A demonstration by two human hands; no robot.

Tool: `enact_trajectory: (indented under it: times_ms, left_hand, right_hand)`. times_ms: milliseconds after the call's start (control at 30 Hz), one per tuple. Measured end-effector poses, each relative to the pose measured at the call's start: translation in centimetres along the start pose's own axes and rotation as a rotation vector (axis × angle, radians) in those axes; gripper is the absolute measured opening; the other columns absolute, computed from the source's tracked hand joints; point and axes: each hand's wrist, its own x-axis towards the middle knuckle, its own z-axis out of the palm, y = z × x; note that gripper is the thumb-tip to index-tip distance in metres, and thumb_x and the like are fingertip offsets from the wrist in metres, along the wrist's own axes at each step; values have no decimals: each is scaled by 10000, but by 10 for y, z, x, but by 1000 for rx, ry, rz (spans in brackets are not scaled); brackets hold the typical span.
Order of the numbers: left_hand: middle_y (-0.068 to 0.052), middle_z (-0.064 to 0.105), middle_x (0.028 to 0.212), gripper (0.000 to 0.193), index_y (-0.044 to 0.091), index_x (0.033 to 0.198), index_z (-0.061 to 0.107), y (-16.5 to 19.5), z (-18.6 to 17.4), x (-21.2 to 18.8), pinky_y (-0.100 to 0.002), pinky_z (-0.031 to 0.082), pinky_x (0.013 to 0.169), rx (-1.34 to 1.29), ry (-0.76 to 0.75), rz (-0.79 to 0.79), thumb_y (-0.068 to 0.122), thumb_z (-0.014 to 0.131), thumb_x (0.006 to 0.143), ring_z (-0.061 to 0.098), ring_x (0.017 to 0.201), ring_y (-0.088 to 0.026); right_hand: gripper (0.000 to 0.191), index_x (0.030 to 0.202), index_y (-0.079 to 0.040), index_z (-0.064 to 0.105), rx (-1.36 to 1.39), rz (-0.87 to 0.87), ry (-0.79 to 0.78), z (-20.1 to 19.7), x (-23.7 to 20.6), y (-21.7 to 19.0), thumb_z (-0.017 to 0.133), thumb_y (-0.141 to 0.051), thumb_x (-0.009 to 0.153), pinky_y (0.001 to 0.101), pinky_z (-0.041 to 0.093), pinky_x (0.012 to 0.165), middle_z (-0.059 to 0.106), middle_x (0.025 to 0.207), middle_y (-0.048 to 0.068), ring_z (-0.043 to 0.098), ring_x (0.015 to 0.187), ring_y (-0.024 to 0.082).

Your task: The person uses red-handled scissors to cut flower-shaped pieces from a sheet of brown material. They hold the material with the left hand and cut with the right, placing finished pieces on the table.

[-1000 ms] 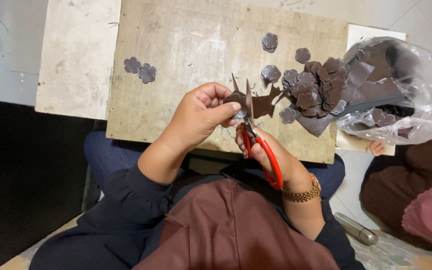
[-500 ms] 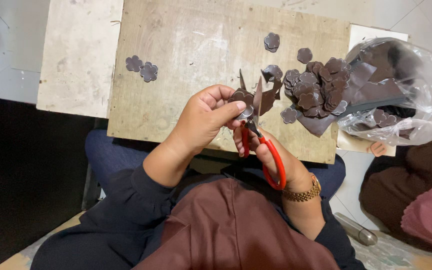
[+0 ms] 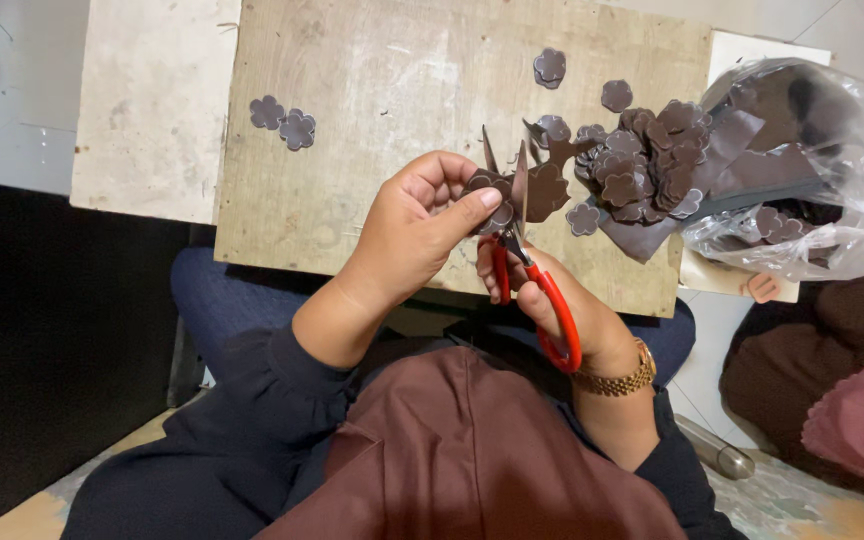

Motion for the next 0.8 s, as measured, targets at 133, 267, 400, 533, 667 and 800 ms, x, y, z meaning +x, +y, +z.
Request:
enact_trajectory:
  times_ms: [133, 267, 400, 533, 667, 800]
  left_hand:
    - [-54, 715, 999, 148, -15, 1111, 614, 0, 0, 0, -238, 567, 808, -30, 2, -4, 52, 683, 997, 671, 888, -82]
    - [-56, 707, 1005, 150, -12, 1110, 611, 0, 1, -1, -241, 566, 813, -57, 8, 10, 41, 691, 994, 669, 899, -85]
    - [-49, 702, 1006, 149, -4, 1109, 604, 1, 3, -3, -241, 561, 824, -40, 26, 30, 38, 694, 998, 664, 911, -83]
    - [-52, 708, 975, 134, 0, 1085, 612, 4, 6, -1, -250, 571, 804, -70, 23, -12, 40, 692, 985, 673, 881, -91]
    - [-61, 718, 957, 130, -2, 1071, 626, 2, 6, -5, -264, 582, 793, -93, 9, -59, 39, 701, 973, 678, 852, -99]
    - [-61, 725, 949, 139, -13, 1102, 655, -5, 0, -4, -261, 569, 778, -90, 4, -57, 49, 704, 988, 667, 829, -97]
  right_hand:
    - [833, 1187, -18, 529, -44, -33, -56, 0, 5, 3, 517, -815, 946, 260, 399, 835, 480, 1015, 11, 435, 925, 120]
    - [902, 1267, -10, 518, 27, -10, 44, 7, 3, 8, 539, -830, 891, 260, 401, 794, 472, 1007, 14, 426, 887, 116]
    - [880, 1209, -15, 537, 16, -13, 79, 9, 4, 12, 526, -839, 900, 266, 401, 795, 473, 987, 14, 430, 883, 120]
    - [833, 1128, -32, 525, -8, -40, 68, 10, 3, 6, 507, -841, 929, 274, 402, 810, 460, 995, 8, 426, 902, 127]
    - [855, 1187, -46, 519, -6, -27, 75, 13, 5, -1, 498, -849, 893, 277, 401, 792, 473, 972, 7, 434, 875, 132]
    - [829, 1130, -47, 535, -7, -16, 46, 12, 4, 1, 493, -847, 914, 276, 386, 802, 472, 955, 9, 431, 877, 134]
